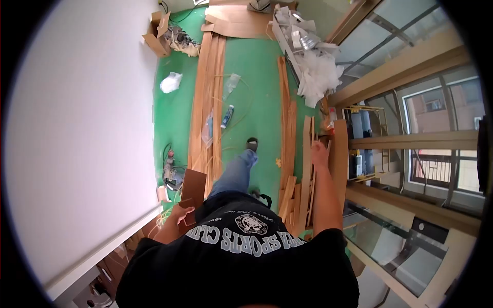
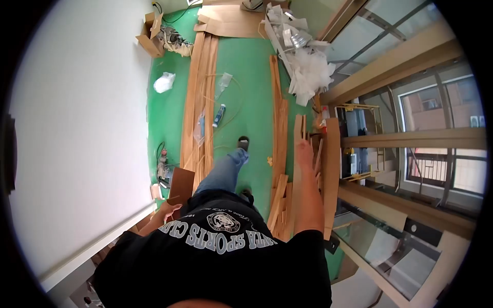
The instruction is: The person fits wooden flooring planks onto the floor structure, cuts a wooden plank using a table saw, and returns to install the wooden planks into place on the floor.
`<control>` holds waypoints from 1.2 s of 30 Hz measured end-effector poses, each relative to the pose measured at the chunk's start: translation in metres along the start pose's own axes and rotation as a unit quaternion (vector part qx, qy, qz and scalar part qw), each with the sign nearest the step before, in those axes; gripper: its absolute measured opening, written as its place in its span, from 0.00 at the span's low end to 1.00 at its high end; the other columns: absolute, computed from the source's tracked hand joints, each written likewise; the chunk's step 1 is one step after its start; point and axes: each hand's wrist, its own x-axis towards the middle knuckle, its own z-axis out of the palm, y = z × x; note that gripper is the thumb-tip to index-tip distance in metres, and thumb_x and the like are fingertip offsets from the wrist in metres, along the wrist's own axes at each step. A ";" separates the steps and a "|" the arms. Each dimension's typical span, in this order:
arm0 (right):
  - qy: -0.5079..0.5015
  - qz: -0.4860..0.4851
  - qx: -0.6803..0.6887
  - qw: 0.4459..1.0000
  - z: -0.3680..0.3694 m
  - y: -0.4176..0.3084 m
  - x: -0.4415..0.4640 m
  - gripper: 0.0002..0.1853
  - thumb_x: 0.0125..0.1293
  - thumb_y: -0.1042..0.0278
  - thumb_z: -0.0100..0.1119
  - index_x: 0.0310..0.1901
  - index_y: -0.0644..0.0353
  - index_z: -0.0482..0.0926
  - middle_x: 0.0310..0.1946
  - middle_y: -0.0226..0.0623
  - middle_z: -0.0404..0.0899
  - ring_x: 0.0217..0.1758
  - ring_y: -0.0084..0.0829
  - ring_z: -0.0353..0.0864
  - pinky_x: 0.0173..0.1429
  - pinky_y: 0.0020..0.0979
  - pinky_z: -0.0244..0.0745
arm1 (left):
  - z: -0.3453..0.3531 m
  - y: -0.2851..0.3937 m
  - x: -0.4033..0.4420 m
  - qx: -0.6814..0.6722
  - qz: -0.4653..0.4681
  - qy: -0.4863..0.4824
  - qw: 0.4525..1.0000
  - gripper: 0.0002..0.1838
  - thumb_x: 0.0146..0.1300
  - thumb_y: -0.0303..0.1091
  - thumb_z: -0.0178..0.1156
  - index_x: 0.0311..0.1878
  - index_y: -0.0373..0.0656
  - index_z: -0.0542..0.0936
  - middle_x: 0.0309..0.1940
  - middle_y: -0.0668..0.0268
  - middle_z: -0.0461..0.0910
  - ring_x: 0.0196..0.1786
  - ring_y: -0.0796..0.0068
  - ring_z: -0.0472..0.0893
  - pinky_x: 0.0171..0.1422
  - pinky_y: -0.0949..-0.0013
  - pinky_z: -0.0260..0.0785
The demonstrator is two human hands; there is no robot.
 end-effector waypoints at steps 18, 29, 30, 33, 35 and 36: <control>-0.274 0.047 -0.315 0.907 0.037 -0.005 0.421 0.16 0.73 0.59 0.53 0.36 0.59 0.86 0.40 0.52 0.85 0.45 0.55 0.85 0.49 0.51 0.79 | -0.039 0.754 0.404 0.030 0.129 0.084 0.988 0.38 0.53 0.50 0.83 0.59 0.32 0.84 0.47 0.51 0.90 0.46 0.56 0.90 0.45 0.56 0.83; -0.115 -0.142 -0.109 0.977 0.089 -0.496 1.062 0.22 0.69 0.55 0.63 0.57 0.63 0.85 0.50 0.51 0.89 0.54 0.44 0.89 0.61 0.41 0.81 | -0.083 0.956 0.512 -0.009 -0.038 0.122 0.992 0.38 0.50 0.45 0.85 0.61 0.35 0.84 0.55 0.51 0.88 0.55 0.56 0.89 0.60 0.57 0.80; -0.118 -0.152 -0.115 0.974 0.096 -0.541 1.104 0.22 0.69 0.55 0.63 0.57 0.63 0.85 0.50 0.51 0.89 0.54 0.44 0.89 0.61 0.41 0.81 | -0.088 0.980 0.517 -0.005 -0.057 0.120 0.991 0.38 0.51 0.47 0.85 0.61 0.35 0.85 0.54 0.49 0.88 0.55 0.54 0.89 0.60 0.56 0.81; -0.120 -0.184 -0.104 0.970 0.135 -0.681 1.215 0.22 0.70 0.56 0.63 0.58 0.63 0.84 0.50 0.51 0.89 0.55 0.43 0.89 0.61 0.39 0.81 | -0.107 1.029 0.558 0.039 -0.057 0.113 0.991 0.38 0.50 0.50 0.84 0.58 0.33 0.86 0.52 0.47 0.89 0.53 0.53 0.89 0.57 0.55 0.81; -0.157 -0.185 -0.090 0.966 0.168 -0.732 1.255 0.23 0.69 0.57 0.64 0.60 0.63 0.84 0.51 0.49 0.89 0.56 0.41 0.88 0.63 0.38 0.80 | -0.147 1.096 0.589 0.018 -0.084 0.107 0.990 0.38 0.50 0.51 0.84 0.58 0.33 0.86 0.52 0.47 0.89 0.53 0.53 0.89 0.57 0.55 0.81; -0.177 -0.162 -0.084 0.967 0.190 -0.757 1.269 0.23 0.70 0.57 0.64 0.60 0.63 0.84 0.51 0.48 0.89 0.57 0.40 0.88 0.63 0.38 0.80 | -0.176 1.152 0.615 -0.005 -0.096 0.108 0.990 0.38 0.50 0.51 0.85 0.58 0.33 0.86 0.52 0.46 0.89 0.53 0.54 0.89 0.57 0.55 0.81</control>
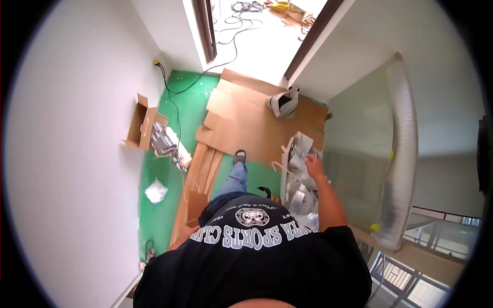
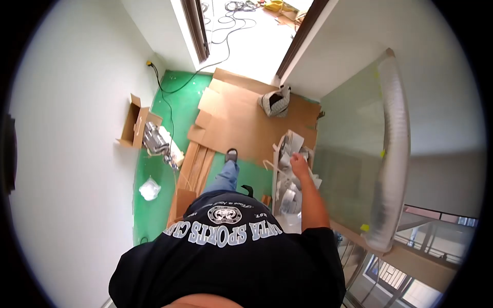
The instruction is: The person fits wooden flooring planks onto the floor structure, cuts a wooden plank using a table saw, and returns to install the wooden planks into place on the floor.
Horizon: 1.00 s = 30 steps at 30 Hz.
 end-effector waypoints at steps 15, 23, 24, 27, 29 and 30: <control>-0.280 -0.069 0.013 0.957 0.032 -0.270 0.449 0.24 0.73 0.55 0.62 0.63 0.64 0.82 0.56 0.49 0.87 0.58 0.44 0.88 0.66 0.40 0.80 | -0.174 0.593 0.329 -0.101 0.098 0.087 0.986 0.34 0.50 0.43 0.85 0.58 0.34 0.85 0.52 0.52 0.89 0.54 0.58 0.89 0.62 0.59 0.80; -0.338 -0.110 -0.106 0.929 -0.032 -0.393 0.797 0.26 0.73 0.51 0.58 0.62 0.64 0.82 0.55 0.53 0.87 0.59 0.50 0.86 0.64 0.43 0.80 | -0.200 0.827 0.463 -0.076 0.107 0.112 0.985 0.39 0.47 0.48 0.85 0.59 0.34 0.84 0.54 0.48 0.88 0.56 0.52 0.88 0.64 0.55 0.78; -0.351 -0.109 -0.115 0.923 -0.034 -0.404 0.836 0.26 0.72 0.51 0.58 0.62 0.64 0.82 0.55 0.54 0.87 0.59 0.51 0.86 0.65 0.43 0.80 | -0.203 0.858 0.461 -0.063 0.103 0.113 0.986 0.38 0.47 0.48 0.85 0.58 0.35 0.85 0.53 0.48 0.89 0.55 0.51 0.88 0.63 0.54 0.79; -0.351 -0.123 -0.181 0.910 -0.021 -0.418 0.957 0.26 0.71 0.50 0.57 0.61 0.62 0.83 0.56 0.55 0.86 0.61 0.52 0.85 0.68 0.45 0.78 | -0.209 0.946 0.497 0.004 0.064 0.107 0.992 0.34 0.52 0.49 0.82 0.58 0.38 0.86 0.52 0.46 0.89 0.56 0.51 0.88 0.61 0.54 0.79; -0.373 -0.104 -0.198 0.901 -0.018 -0.424 0.994 0.27 0.72 0.50 0.55 0.63 0.60 0.82 0.58 0.55 0.85 0.64 0.52 0.83 0.70 0.46 0.76 | -0.212 0.988 0.522 0.035 0.045 0.092 0.994 0.31 0.58 0.50 0.78 0.60 0.39 0.86 0.53 0.45 0.88 0.57 0.50 0.88 0.61 0.53 0.79; -0.394 -0.081 -0.212 0.890 -0.020 -0.434 1.029 0.27 0.72 0.50 0.54 0.65 0.57 0.82 0.61 0.55 0.83 0.67 0.52 0.81 0.72 0.46 0.75 | -0.214 1.003 0.549 0.044 0.044 0.084 0.994 0.31 0.60 0.50 0.77 0.60 0.40 0.86 0.54 0.45 0.88 0.58 0.50 0.87 0.61 0.53 0.79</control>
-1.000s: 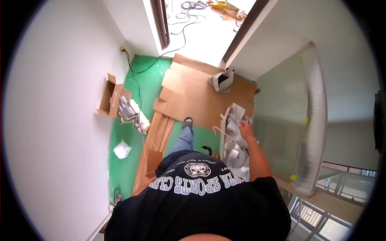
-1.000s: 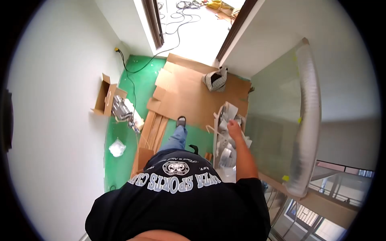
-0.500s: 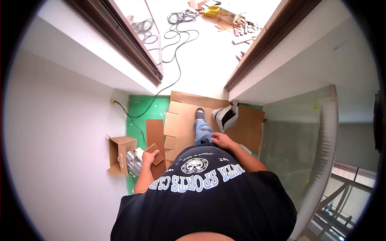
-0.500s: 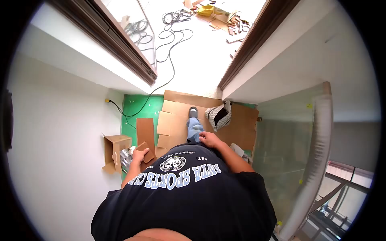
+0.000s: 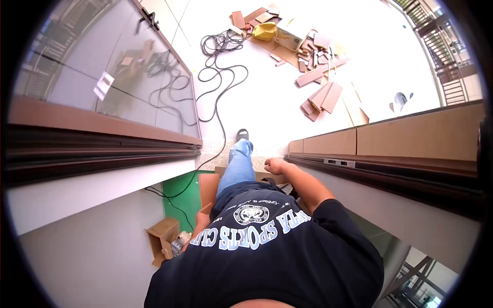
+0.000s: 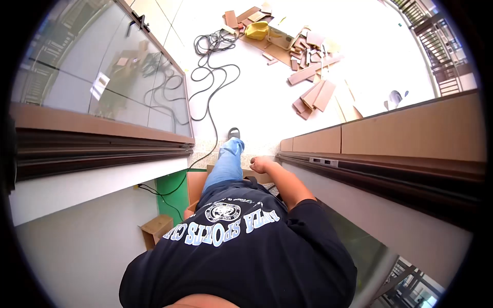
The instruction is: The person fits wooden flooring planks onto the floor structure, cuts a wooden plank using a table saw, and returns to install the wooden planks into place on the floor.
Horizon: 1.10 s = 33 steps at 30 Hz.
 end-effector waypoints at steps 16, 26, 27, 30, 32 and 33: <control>0.001 0.043 -0.036 0.998 -0.438 0.045 0.173 0.17 0.66 0.65 0.60 0.56 0.54 0.83 0.51 0.48 0.89 0.57 0.51 0.87 0.64 0.50 0.79 | -0.198 0.586 0.368 -0.075 0.162 0.043 0.983 0.35 0.52 0.48 0.82 0.60 0.37 0.85 0.55 0.53 0.89 0.56 0.54 0.88 0.62 0.57 0.78; 0.063 0.117 0.179 0.975 -0.667 0.215 0.289 0.22 0.75 0.52 0.50 0.52 0.57 0.88 0.49 0.54 0.88 0.57 0.57 0.85 0.64 0.48 0.78 | -0.178 0.940 0.469 -0.078 0.124 0.079 0.986 0.33 0.53 0.43 0.83 0.59 0.37 0.84 0.52 0.54 0.90 0.54 0.60 0.89 0.61 0.59 0.80; 0.065 0.117 0.210 0.968 -0.692 0.226 0.292 0.21 0.74 0.52 0.52 0.49 0.58 0.89 0.46 0.54 0.89 0.53 0.55 0.86 0.62 0.47 0.79 | -0.169 0.959 0.496 -0.081 0.128 0.075 0.986 0.34 0.53 0.44 0.83 0.60 0.37 0.84 0.52 0.54 0.90 0.55 0.60 0.89 0.61 0.60 0.80; 0.032 0.141 0.344 0.928 -0.747 0.218 0.248 0.22 0.74 0.52 0.53 0.45 0.61 0.89 0.39 0.52 0.89 0.47 0.45 0.88 0.57 0.41 0.79 | -0.174 1.052 0.526 -0.059 0.109 0.060 0.990 0.34 0.53 0.45 0.83 0.60 0.37 0.84 0.52 0.54 0.90 0.54 0.60 0.89 0.60 0.61 0.80; 0.025 0.152 0.369 0.917 -0.796 0.204 0.219 0.23 0.76 0.53 0.51 0.46 0.62 0.89 0.42 0.53 0.89 0.49 0.46 0.89 0.58 0.40 0.79 | -0.169 1.094 0.586 -0.058 0.119 0.065 0.989 0.33 0.54 0.45 0.83 0.60 0.37 0.84 0.52 0.54 0.90 0.53 0.61 0.89 0.60 0.61 0.80; 0.029 0.177 0.405 0.896 -0.793 0.206 0.222 0.22 0.77 0.53 0.52 0.47 0.64 0.89 0.41 0.51 0.90 0.48 0.42 0.88 0.57 0.39 0.79 | -0.168 1.124 0.606 -0.056 0.110 0.032 0.992 0.33 0.54 0.45 0.83 0.59 0.37 0.84 0.52 0.54 0.90 0.54 0.61 0.89 0.60 0.61 0.80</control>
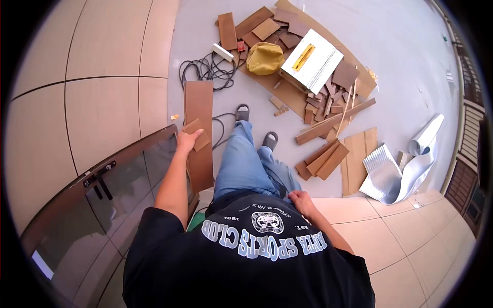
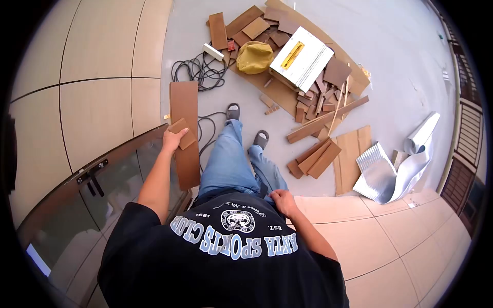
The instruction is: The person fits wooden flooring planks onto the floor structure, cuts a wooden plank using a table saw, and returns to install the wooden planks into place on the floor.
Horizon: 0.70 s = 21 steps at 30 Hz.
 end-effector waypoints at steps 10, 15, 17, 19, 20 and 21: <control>-0.163 0.160 0.136 0.964 -0.098 -0.069 0.213 0.14 0.80 0.58 0.59 0.49 0.61 0.85 0.37 0.32 0.87 0.42 0.27 0.85 0.47 0.31 0.80 | 0.212 0.052 0.434 0.031 0.095 -0.108 0.989 0.33 0.54 0.46 0.82 0.59 0.38 0.84 0.53 0.56 0.89 0.55 0.64 0.88 0.62 0.62 0.78; 0.274 -0.038 -0.117 0.954 -0.347 -0.068 0.481 0.18 0.76 0.58 0.60 0.51 0.67 0.85 0.47 0.55 0.87 0.50 0.50 0.88 0.57 0.43 0.80 | 0.296 0.082 0.527 0.077 0.095 -0.133 0.983 0.34 0.55 0.45 0.82 0.61 0.38 0.83 0.54 0.58 0.89 0.56 0.66 0.88 0.62 0.63 0.78; 0.417 -0.107 -0.193 0.882 -0.459 -0.083 0.583 0.20 0.77 0.56 0.58 0.56 0.66 0.83 0.50 0.55 0.84 0.50 0.48 0.87 0.58 0.42 0.79 | 0.335 0.068 0.566 0.051 0.105 -0.131 0.984 0.34 0.56 0.45 0.82 0.62 0.37 0.82 0.54 0.58 0.89 0.55 0.66 0.88 0.62 0.63 0.78; 0.501 -0.169 -0.218 0.820 -0.566 -0.076 0.682 0.25 0.79 0.49 0.55 0.57 0.67 0.83 0.50 0.54 0.85 0.49 0.49 0.87 0.57 0.42 0.79 | 0.368 0.039 0.603 0.029 0.086 -0.146 0.985 0.34 0.57 0.45 0.81 0.62 0.37 0.82 0.54 0.58 0.89 0.55 0.67 0.87 0.62 0.63 0.78; 0.513 -0.152 -0.199 0.821 -0.603 -0.087 0.716 0.27 0.80 0.47 0.54 0.58 0.68 0.82 0.53 0.56 0.85 0.54 0.51 0.86 0.61 0.44 0.78 | 0.379 0.027 0.621 0.005 0.075 -0.166 0.983 0.34 0.57 0.44 0.81 0.62 0.36 0.81 0.54 0.58 0.89 0.55 0.67 0.87 0.62 0.63 0.78; 0.532 -0.155 -0.186 0.811 -0.635 -0.088 0.749 0.32 0.80 0.42 0.52 0.61 0.69 0.81 0.55 0.59 0.85 0.59 0.52 0.85 0.65 0.44 0.76 | 0.385 0.020 0.632 0.009 0.068 -0.149 0.987 0.34 0.57 0.44 0.81 0.62 0.36 0.81 0.54 0.58 0.89 0.55 0.67 0.87 0.62 0.63 0.78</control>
